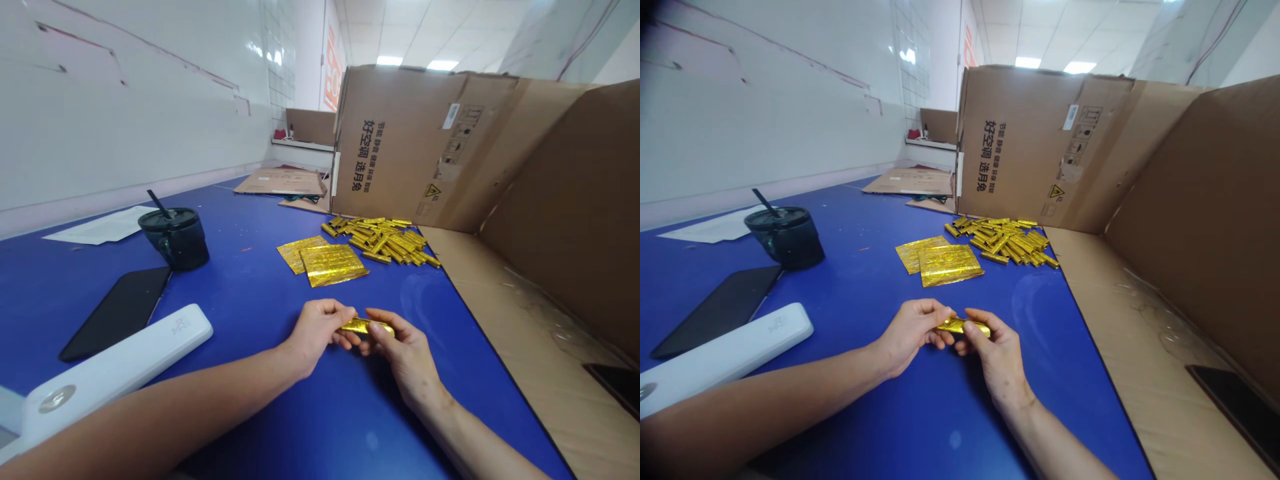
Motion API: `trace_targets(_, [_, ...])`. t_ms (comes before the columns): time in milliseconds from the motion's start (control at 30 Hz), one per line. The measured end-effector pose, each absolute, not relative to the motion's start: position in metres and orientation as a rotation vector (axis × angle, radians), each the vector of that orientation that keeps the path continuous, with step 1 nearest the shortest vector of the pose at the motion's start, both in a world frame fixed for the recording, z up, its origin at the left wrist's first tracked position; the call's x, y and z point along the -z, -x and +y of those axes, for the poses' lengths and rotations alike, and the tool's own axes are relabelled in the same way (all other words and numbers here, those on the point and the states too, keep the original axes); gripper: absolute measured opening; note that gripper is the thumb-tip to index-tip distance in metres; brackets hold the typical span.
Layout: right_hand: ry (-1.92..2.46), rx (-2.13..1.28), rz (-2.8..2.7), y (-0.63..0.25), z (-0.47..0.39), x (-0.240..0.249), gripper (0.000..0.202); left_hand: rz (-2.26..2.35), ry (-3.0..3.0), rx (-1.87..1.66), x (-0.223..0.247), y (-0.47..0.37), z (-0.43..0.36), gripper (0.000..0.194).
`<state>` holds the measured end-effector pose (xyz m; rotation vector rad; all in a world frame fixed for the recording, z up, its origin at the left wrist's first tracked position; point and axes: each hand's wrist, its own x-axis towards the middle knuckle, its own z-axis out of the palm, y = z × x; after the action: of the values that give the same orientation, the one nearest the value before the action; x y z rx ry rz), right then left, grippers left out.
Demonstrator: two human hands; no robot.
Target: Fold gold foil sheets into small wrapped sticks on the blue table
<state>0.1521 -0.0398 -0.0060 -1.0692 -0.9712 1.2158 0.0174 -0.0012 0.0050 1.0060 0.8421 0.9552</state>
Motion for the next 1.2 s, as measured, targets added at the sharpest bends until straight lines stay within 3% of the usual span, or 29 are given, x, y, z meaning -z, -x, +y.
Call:
trace_targets(367, [1.063,-1.245,-0.871,-0.156,-0.035,0.006,0.026,0.704,-1.054,-0.837,-0.011,-0.011,0.001,0.022])
trace_targets(900, [1.039,-1.174,-0.911,-0.155,-0.036,0.008,0.02,0.849,-1.642,-1.012,-0.006,-0.007,0.003,0.007])
trace_targets(1200, [1.09,-1.094,-0.981,-0.157,-0.037,0.007,0.022,0.821,-1.397,-0.897,-0.013,-0.008,0.01,0.004])
